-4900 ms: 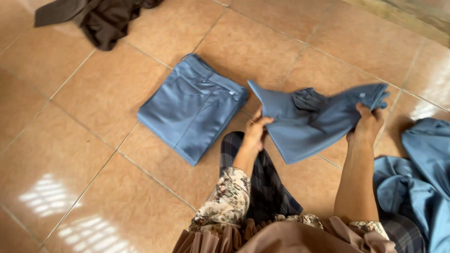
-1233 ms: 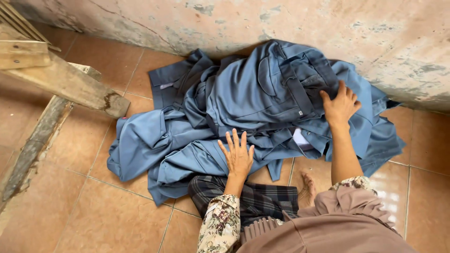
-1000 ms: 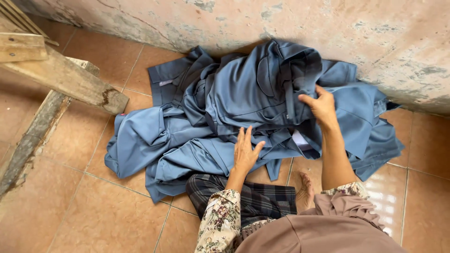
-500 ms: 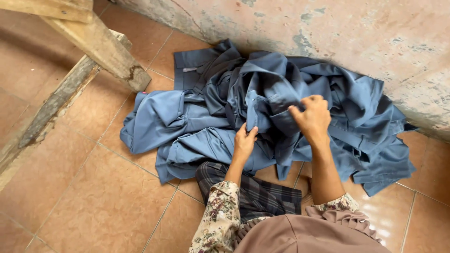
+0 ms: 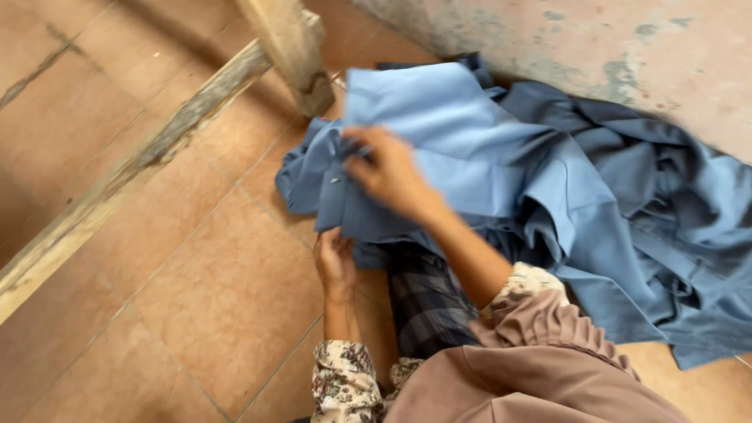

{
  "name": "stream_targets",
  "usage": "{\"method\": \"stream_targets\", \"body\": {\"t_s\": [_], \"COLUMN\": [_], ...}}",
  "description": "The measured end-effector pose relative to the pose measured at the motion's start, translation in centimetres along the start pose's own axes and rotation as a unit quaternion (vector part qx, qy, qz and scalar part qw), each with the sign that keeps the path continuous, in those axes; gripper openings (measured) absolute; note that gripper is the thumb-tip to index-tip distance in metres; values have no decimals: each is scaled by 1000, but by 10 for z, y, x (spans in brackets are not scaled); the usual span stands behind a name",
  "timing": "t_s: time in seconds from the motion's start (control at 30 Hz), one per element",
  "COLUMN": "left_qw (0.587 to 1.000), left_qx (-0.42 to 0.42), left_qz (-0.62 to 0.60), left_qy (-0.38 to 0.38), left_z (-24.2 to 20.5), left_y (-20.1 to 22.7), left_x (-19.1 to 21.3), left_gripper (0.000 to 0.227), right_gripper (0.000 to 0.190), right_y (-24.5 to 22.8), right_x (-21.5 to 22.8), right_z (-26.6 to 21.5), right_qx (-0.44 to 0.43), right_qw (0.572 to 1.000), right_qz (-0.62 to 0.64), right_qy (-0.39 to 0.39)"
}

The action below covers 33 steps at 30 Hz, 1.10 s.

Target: Folding blue trousers and stacking them neatly on the floor.

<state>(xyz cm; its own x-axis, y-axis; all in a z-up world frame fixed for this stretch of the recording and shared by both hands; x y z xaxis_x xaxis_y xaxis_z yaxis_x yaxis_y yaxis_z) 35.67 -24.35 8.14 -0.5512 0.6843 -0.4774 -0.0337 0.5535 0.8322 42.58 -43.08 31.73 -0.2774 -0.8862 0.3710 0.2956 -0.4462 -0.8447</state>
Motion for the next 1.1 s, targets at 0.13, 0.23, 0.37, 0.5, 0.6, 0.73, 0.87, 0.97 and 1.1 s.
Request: {"method": "stream_targets", "body": {"t_s": [0.13, 0.23, 0.37, 0.5, 0.6, 0.73, 0.87, 0.97, 1.1], "left_qw": [987, 976, 971, 971, 967, 974, 958, 930, 903], "left_qx": [41, 73, 166, 173, 142, 10, -131, -110, -105], "left_qz": [-146, -181, -134, -41, -16, 48, 134, 171, 180], "left_qy": [57, 99, 108, 158, 212, 222, 218, 307, 376], "left_z": [32, 19, -8, 33, 53, 116, 169, 188, 173], "left_y": [-32, -66, -101, -144, -70, -4, 61, 85, 110], "left_x": [136, 211, 228, 253, 212, 242, 328, 434, 603], "left_gripper": [11, 29, 60, 61, 101, 95, 58, 74, 86], "right_gripper": [50, 67, 72, 70, 103, 100, 95, 86, 74], "right_y": [19, 68, 103, 128, 161, 224, 210, 170, 174], "right_x": [-191, -269, -287, -239, -184, -152, -200, -261, -342], "right_z": [-114, -202, -248, -246, -231, -231, -247, -266, -321], "right_qx": [65, -10, -16, 43, 86, -35, 29, 74, 121], "right_qw": [955, 918, 913, 924, 861, 799, 795, 814, 809], "right_qz": [25, 48, -11, -127, -397, -509, -495, -444, -395], "right_qy": [-290, -394, -408, -359, -306, -318, -351, -366, -418]}}
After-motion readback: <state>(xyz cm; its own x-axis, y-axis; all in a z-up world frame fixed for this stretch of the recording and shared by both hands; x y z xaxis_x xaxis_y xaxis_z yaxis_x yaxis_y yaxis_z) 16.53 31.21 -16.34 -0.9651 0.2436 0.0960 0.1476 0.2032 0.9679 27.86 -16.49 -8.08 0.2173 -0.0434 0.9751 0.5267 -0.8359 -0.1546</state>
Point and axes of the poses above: each hand's wrist, its own z-axis towards the middle knuckle, its own x-axis out of the back of the hand, y = z × x, the point moved 9 cm from there along z, towards the middle knuckle, and after that the axes turned 9 degrees about -x, right-handed, at the moved point
